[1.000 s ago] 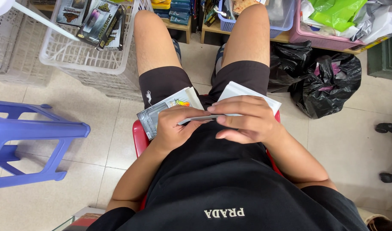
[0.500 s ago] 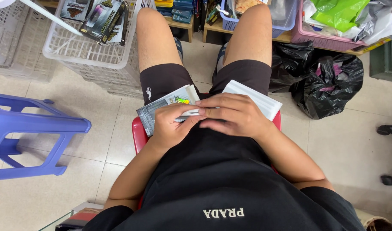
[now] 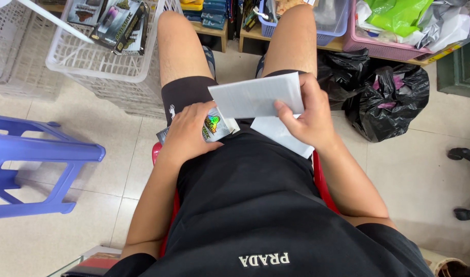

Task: The recorder unboxes a screen protector and prepares it for application.

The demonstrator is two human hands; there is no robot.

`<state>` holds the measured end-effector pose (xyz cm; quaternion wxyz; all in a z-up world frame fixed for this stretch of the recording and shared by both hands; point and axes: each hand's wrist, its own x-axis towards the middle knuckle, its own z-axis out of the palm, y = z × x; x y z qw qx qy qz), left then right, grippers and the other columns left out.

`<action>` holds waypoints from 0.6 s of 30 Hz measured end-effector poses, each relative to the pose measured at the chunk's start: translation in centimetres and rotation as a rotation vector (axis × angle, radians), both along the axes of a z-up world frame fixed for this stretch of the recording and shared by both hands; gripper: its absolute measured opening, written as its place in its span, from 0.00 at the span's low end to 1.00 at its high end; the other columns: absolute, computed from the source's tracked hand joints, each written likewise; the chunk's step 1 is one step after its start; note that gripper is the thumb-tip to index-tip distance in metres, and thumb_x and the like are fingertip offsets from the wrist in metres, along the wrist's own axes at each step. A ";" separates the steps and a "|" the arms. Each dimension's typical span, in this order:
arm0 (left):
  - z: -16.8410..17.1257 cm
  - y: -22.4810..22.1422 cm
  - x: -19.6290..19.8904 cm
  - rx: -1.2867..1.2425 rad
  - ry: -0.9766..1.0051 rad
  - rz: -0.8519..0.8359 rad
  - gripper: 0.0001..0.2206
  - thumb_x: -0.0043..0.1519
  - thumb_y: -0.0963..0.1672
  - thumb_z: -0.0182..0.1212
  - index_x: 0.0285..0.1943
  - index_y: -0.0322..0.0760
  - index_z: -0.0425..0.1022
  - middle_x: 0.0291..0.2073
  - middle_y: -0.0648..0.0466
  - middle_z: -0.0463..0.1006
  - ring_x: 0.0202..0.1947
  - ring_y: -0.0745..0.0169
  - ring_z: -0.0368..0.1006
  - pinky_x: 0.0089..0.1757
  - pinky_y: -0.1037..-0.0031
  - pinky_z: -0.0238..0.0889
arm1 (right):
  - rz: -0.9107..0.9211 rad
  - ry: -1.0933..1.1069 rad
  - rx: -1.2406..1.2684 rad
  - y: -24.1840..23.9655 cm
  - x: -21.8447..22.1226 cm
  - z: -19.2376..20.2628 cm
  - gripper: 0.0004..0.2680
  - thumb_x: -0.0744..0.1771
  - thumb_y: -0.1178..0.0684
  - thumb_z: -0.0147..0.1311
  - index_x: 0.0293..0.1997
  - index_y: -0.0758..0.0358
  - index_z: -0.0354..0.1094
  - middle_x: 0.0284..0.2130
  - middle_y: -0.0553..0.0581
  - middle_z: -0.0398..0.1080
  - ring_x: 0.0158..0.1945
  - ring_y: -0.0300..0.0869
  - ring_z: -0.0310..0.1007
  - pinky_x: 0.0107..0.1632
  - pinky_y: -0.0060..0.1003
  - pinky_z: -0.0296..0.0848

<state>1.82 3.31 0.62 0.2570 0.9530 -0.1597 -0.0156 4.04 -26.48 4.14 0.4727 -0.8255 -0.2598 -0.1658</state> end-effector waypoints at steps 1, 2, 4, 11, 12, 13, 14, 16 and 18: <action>0.1 0.0 0.1 0.002 -0.001 -0.002 0.46 0.37 0.49 0.83 0.68 0.42 0.65 0.56 0.47 0.73 0.59 0.43 0.69 0.56 0.54 0.62 | -0.002 -0.001 0.002 0.2 0.1 -0.4 0.12 0.67 0.62 0.62 0.48 0.69 0.58 0.33 0.57 0.73 0.35 0.37 0.75 0.41 0.32 0.73; 0.2 0.1 0.2 -0.044 -0.081 -0.016 0.45 0.38 0.49 0.83 0.68 0.41 0.66 0.57 0.44 0.72 0.58 0.41 0.69 0.55 0.54 0.63 | 0.010 -0.007 0.007 0.3 0.1 -0.8 0.13 0.67 0.62 0.62 0.49 0.68 0.58 0.34 0.57 0.73 0.36 0.37 0.76 0.41 0.32 0.73; 0.5 0.1 0.4 -0.088 -0.159 -0.034 0.45 0.38 0.50 0.83 0.68 0.39 0.66 0.57 0.41 0.72 0.57 0.40 0.69 0.55 0.54 0.64 | 0.018 -0.012 0.016 0.9 0.0 -1.4 0.13 0.67 0.62 0.62 0.50 0.66 0.57 0.34 0.57 0.74 0.36 0.38 0.77 0.41 0.32 0.73; 0.7 0.2 1.3 -0.294 -0.578 -0.051 0.43 0.44 0.48 0.82 0.69 0.32 0.62 0.59 0.42 0.71 0.60 0.41 0.70 0.63 0.43 0.60 | 0.005 -0.370 0.104 1.3 -1.3 0.5 0.15 0.66 0.62 0.61 0.48 0.71 0.52 0.32 0.62 0.70 0.29 0.40 0.70 0.32 0.32 0.68; 0.4 0.4 1.5 -0.343 -0.618 -0.071 0.42 0.45 0.46 0.80 0.70 0.33 0.62 0.60 0.42 0.71 0.61 0.42 0.71 0.65 0.42 0.60 | -0.004 -0.406 0.052 1.0 -1.6 1.1 0.15 0.65 0.62 0.62 0.47 0.73 0.52 0.31 0.63 0.70 0.28 0.41 0.71 0.32 0.33 0.68; 0.3 0.6 1.5 -0.339 -0.611 -0.069 0.42 0.45 0.46 0.80 0.70 0.33 0.62 0.60 0.42 0.71 0.61 0.42 0.71 0.65 0.42 0.60 | -0.003 -0.399 0.056 1.0 -2.3 1.6 0.15 0.65 0.62 0.62 0.47 0.73 0.52 0.31 0.63 0.70 0.28 0.41 0.71 0.32 0.33 0.68; 0.2 0.7 1.8 -0.354 -0.661 -0.095 0.42 0.46 0.47 0.81 0.69 0.33 0.61 0.60 0.42 0.70 0.61 0.43 0.71 0.65 0.41 0.59 | 0.001 -0.345 -0.005 0.8 -2.7 2.2 0.16 0.65 0.61 0.63 0.47 0.72 0.52 0.32 0.62 0.72 0.28 0.40 0.73 0.32 0.33 0.69; 0.2 0.5 1.8 -0.367 -0.705 -0.110 0.41 0.48 0.47 0.82 0.68 0.34 0.60 0.61 0.42 0.69 0.62 0.44 0.70 0.65 0.40 0.57 | 0.015 -0.282 -0.066 0.4 -3.6 2.8 0.16 0.65 0.61 0.64 0.47 0.71 0.52 0.32 0.62 0.73 0.29 0.40 0.74 0.31 0.33 0.70; 0.4 0.2 1.3 -0.346 -0.710 -0.115 0.40 0.49 0.46 0.81 0.69 0.35 0.61 0.63 0.42 0.70 0.64 0.43 0.70 0.66 0.42 0.58 | 0.041 -0.241 -0.017 0.2 -4.6 2.9 0.17 0.64 0.61 0.64 0.49 0.71 0.53 0.33 0.59 0.73 0.30 0.40 0.76 0.34 0.34 0.73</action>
